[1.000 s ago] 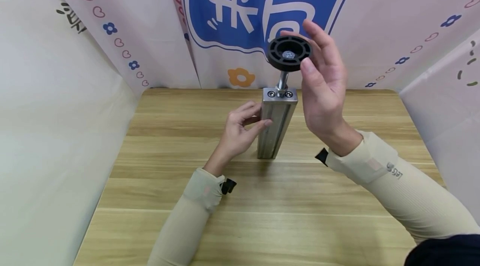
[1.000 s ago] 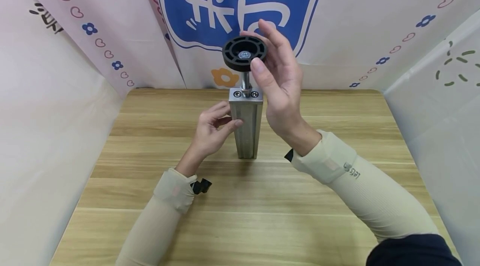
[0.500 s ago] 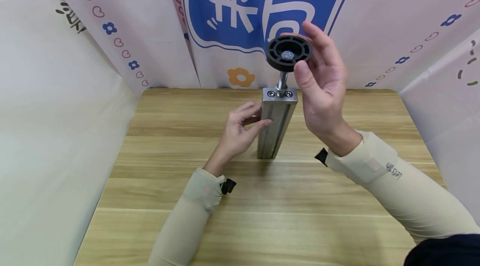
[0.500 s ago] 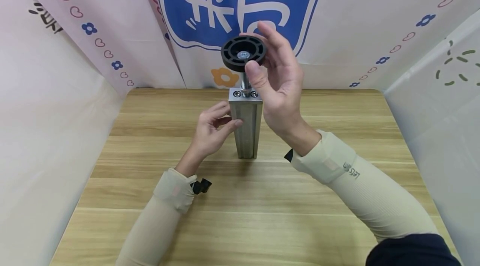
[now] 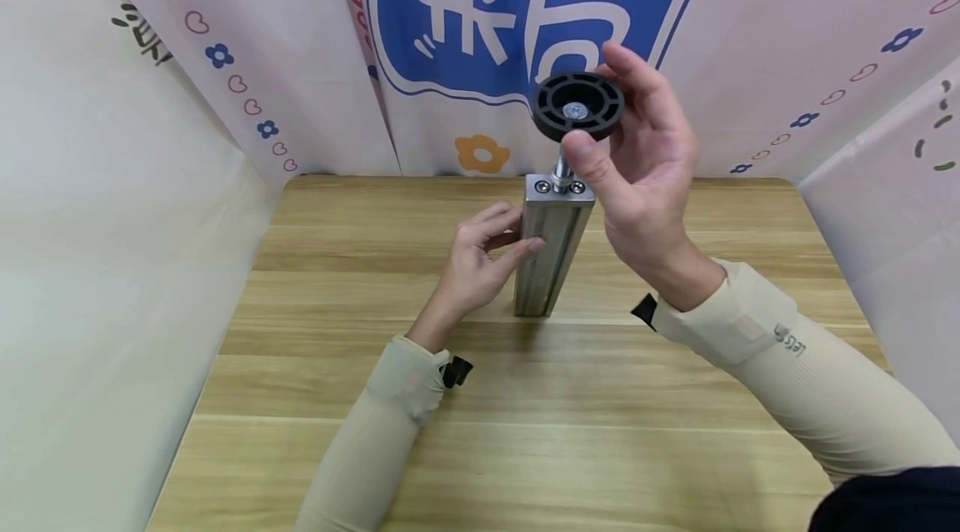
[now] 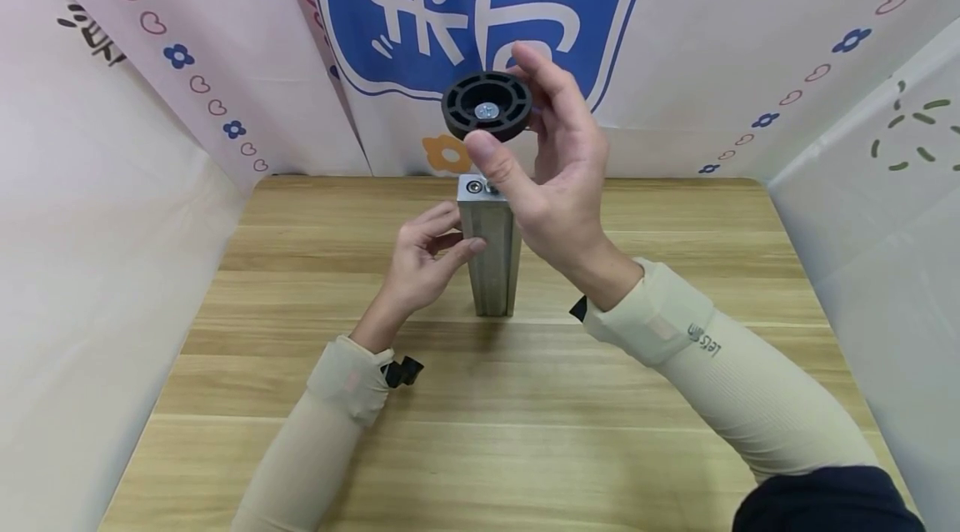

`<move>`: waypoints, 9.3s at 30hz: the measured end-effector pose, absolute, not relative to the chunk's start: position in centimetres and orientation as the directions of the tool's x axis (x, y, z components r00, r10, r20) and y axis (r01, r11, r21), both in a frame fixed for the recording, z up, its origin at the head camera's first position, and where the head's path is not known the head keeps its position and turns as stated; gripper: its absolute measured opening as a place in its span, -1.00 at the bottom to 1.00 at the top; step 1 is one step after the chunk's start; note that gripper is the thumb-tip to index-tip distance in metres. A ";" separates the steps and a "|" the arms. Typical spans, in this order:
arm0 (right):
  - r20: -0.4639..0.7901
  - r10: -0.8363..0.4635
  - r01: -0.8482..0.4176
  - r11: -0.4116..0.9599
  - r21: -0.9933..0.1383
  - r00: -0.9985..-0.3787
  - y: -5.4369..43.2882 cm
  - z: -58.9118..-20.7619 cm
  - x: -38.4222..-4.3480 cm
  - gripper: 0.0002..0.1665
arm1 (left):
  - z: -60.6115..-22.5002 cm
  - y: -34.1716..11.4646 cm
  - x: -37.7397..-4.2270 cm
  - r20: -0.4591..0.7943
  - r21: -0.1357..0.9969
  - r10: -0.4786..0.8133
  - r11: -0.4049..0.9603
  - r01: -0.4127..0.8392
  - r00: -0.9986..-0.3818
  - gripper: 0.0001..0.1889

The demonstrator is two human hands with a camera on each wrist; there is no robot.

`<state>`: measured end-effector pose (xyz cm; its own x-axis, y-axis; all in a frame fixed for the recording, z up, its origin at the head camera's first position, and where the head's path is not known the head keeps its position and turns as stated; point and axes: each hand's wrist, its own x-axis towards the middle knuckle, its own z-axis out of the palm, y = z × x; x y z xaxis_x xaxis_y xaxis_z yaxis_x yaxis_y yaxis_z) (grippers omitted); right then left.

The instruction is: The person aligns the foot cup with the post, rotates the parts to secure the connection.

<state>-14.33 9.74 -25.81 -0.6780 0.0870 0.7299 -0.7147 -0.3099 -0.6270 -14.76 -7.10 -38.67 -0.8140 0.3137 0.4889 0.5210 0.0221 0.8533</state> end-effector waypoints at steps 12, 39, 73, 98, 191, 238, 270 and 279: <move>0.749 0.088 -0.740 -0.265 -0.618 -0.657 9.9 -25.9 -14.5 0.09 | -38.7 -7.2 -14.7 0.494 0.850 0.318 0.018 0.526 -0.809 -0.56; 0.754 0.045 -0.725 -0.317 -0.612 -0.656 10.3 -26.1 -14.0 -0.36 | -38.7 -7.0 -14.8 0.487 0.855 0.309 0.022 0.518 -0.817 -0.61; 0.715 0.045 -0.679 -0.360 -0.640 -0.698 10.2 -25.9 -14.2 -0.30 | -38.6 -7.0 -14.8 0.480 0.859 0.314 0.023 0.512 -0.819 -0.60; 0.736 0.072 -0.711 -0.335 -0.618 -0.673 10.1 -26.0 -14.1 -0.35 | -38.6 -7.0 -15.0 0.486 0.855 0.315 0.024 0.518 -0.815 -0.61; 0.703 0.053 -0.656 -0.417 -0.629 -0.709 9.6 -26.0 -13.9 -0.33 | -38.7 -7.1 -14.8 0.464 0.866 0.314 0.034 0.498 -0.828 -0.60; 0.717 0.127 -0.715 -0.302 -0.630 -0.685 9.9 -26.2 -13.7 0.08 | -38.6 -6.7 -14.2 0.457 0.880 0.278 0.000 0.475 -0.845 -0.55; 0.684 0.136 -0.692 -0.269 -0.671 -0.716 11.8 -29.7 -12.9 -0.20 | -38.9 -6.7 -14.1 0.411 0.902 0.283 0.008 0.431 -0.866 -0.56; 0.645 0.099 -0.651 -0.197 -0.733 -0.758 12.8 -31.7 -12.8 -0.28 | -39.1 -6.7 -14.4 0.416 0.904 0.285 -0.026 0.427 -0.863 -0.58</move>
